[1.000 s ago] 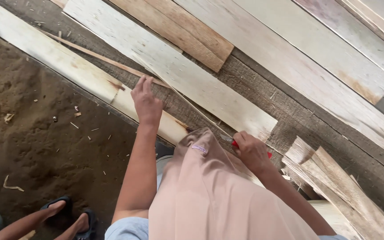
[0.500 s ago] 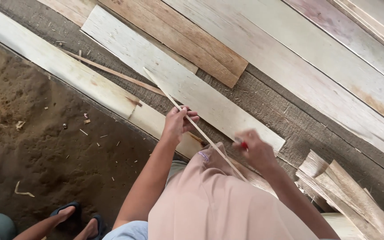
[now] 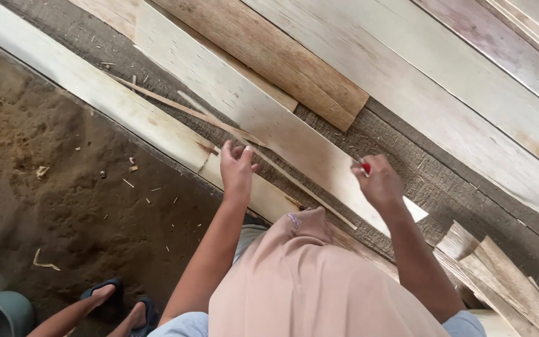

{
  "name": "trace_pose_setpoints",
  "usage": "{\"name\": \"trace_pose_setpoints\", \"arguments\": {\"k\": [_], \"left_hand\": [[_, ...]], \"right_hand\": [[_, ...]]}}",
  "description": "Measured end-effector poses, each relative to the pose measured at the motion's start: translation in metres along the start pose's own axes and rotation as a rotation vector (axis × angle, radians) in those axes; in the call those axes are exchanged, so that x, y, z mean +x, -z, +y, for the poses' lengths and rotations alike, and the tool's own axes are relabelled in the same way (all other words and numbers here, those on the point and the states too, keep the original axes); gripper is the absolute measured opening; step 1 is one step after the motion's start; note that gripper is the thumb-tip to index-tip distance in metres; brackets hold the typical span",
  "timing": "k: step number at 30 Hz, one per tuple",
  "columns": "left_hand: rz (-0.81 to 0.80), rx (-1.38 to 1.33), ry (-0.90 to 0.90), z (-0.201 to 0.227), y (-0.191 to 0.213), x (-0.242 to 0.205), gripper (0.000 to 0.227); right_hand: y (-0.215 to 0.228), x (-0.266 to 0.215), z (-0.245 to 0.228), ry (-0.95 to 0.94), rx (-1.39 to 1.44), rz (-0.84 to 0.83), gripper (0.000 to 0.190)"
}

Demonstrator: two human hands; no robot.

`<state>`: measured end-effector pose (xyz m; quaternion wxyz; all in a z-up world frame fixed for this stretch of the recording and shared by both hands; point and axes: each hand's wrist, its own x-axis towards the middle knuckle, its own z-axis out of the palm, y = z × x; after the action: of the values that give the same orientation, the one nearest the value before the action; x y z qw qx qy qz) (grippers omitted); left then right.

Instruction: Trimming the edges of thin wood planks with a utility knife and arranging them to fit together on a surface.

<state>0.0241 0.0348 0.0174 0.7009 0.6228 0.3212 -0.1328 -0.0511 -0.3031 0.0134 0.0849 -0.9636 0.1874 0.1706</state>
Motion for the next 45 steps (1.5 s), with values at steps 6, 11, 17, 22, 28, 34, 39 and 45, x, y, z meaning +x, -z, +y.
{"name": "trace_pose_setpoints", "arguments": {"k": [6, 11, 17, 22, 28, 34, 39, 45], "left_hand": [[-0.259, -0.160, -0.111, 0.027, -0.013, -0.018, 0.073], [-0.615, -0.368, -0.055, -0.002, -0.053, 0.000, 0.050], [-0.436, -0.460, -0.127, 0.009, -0.055, 0.040, 0.026], [-0.249, -0.445, -0.106, 0.016, -0.023, 0.069, 0.028], [-0.230, -0.548, -0.072, -0.023, 0.000, 0.115, 0.026], [-0.242, -0.569, -0.044, -0.015, -0.018, 0.098, 0.027], [-0.312, -0.327, 0.046, -0.009, -0.021, 0.075, 0.032], [-0.537, 0.282, 0.240, 0.020, -0.012, 0.023, 0.046]], "right_hand": [[0.108, -0.041, -0.042, -0.025, 0.473, -0.011, 0.012], [0.113, -0.047, -0.061, -0.005, 0.700, 0.031, 0.013], [0.130, -0.068, -0.030, -0.010, 0.798, 0.270, 0.022], [0.116, -0.085, 0.017, -0.204, 0.861, 0.363, 0.020], [0.086, -0.096, 0.013, -0.286, 1.039, 0.194, 0.027], [0.037, -0.080, 0.027, -0.266, 1.315, 0.121, 0.054], [0.045, -0.073, 0.038, -0.273, 1.290, 0.250, 0.050], [0.025, -0.048, 0.096, -0.467, 0.469, 0.200, 0.033]]}}
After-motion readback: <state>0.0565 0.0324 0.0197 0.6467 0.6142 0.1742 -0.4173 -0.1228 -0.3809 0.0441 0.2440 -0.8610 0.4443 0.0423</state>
